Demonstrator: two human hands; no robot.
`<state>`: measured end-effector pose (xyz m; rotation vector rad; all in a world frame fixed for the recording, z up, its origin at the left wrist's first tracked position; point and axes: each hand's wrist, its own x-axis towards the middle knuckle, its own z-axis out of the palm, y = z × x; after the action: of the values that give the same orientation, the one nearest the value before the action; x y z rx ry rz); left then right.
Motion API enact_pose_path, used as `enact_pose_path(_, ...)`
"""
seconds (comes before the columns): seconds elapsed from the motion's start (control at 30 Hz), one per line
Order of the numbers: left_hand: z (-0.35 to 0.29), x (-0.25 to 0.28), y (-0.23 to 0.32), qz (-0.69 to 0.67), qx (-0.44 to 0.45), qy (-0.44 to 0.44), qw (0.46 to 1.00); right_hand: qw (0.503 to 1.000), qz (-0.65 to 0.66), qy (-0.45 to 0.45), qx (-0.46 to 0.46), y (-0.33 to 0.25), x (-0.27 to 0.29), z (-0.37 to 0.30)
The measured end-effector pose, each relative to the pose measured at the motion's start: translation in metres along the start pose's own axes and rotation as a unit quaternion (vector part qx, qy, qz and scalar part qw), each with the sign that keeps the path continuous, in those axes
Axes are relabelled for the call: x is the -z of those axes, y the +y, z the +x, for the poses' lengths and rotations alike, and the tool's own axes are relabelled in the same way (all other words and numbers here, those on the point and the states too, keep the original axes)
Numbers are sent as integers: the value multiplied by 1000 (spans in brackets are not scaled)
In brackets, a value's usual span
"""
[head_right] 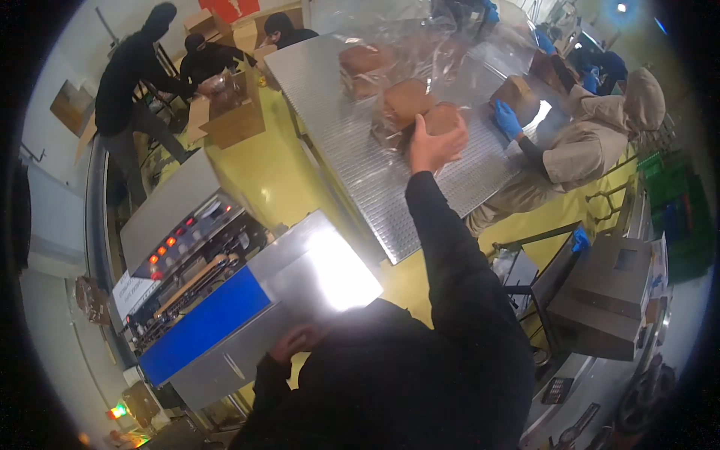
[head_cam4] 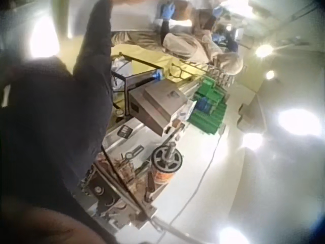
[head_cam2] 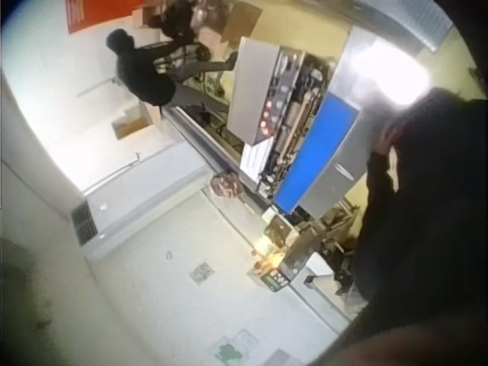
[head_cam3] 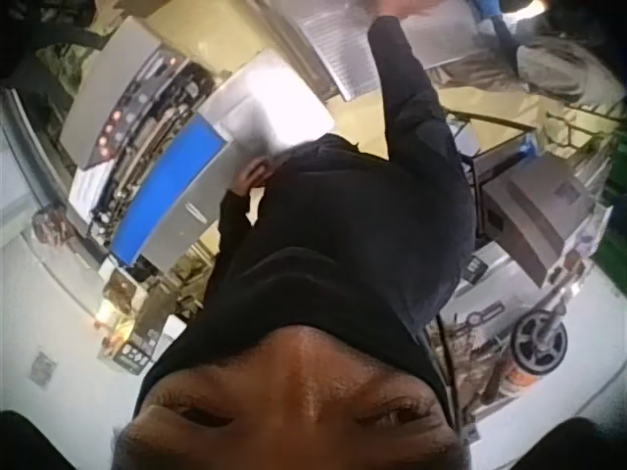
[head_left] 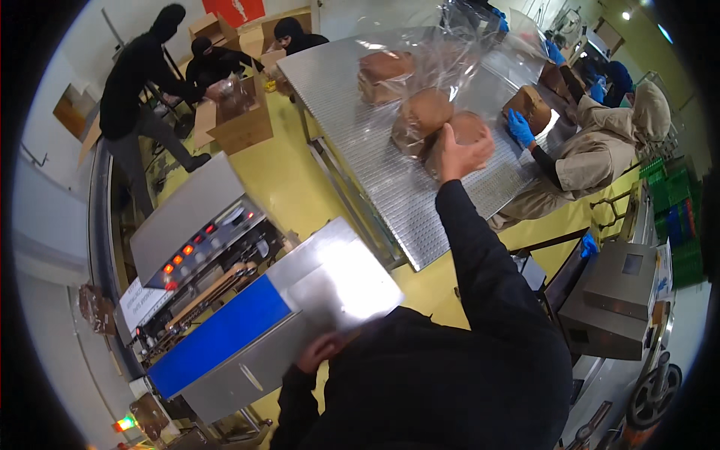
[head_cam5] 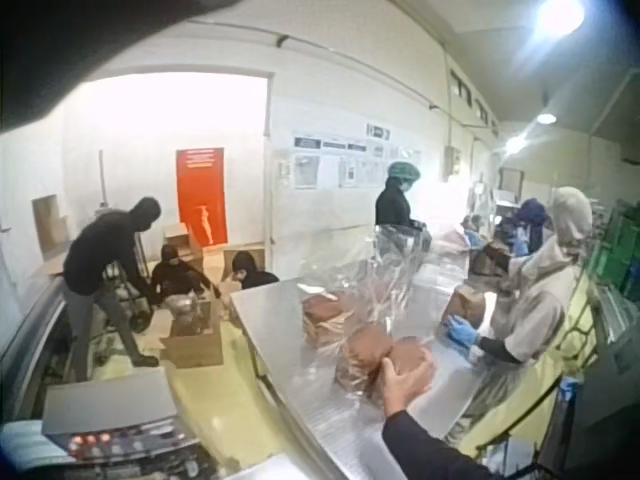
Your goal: The person repeatedly picks up loaves of bread, places them into clear plastic bags, and feeds them through a band sealer machine. The sealed packages are then placed onto a conveyor belt. The process is repeated continuously with multiple loaves.
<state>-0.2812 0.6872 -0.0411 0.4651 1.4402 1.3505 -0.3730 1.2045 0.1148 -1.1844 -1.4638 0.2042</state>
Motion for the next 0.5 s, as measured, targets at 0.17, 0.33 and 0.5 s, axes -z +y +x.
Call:
enact_pose_path(0.17, 181, -35, 166, 257, -220, 126, 933, 960, 255, -109, -27, 30, -33, 10)
enact_pose_path(0.33, 276, -116, 273, 269, -419, 187, 847, 913, 309, -256, -67, -1, 58, -28)
enact_pose_path(0.5, 267, -117, 226, 213, -418, 292, 833, 794, 436, -418, 74, -20, 137, -48)
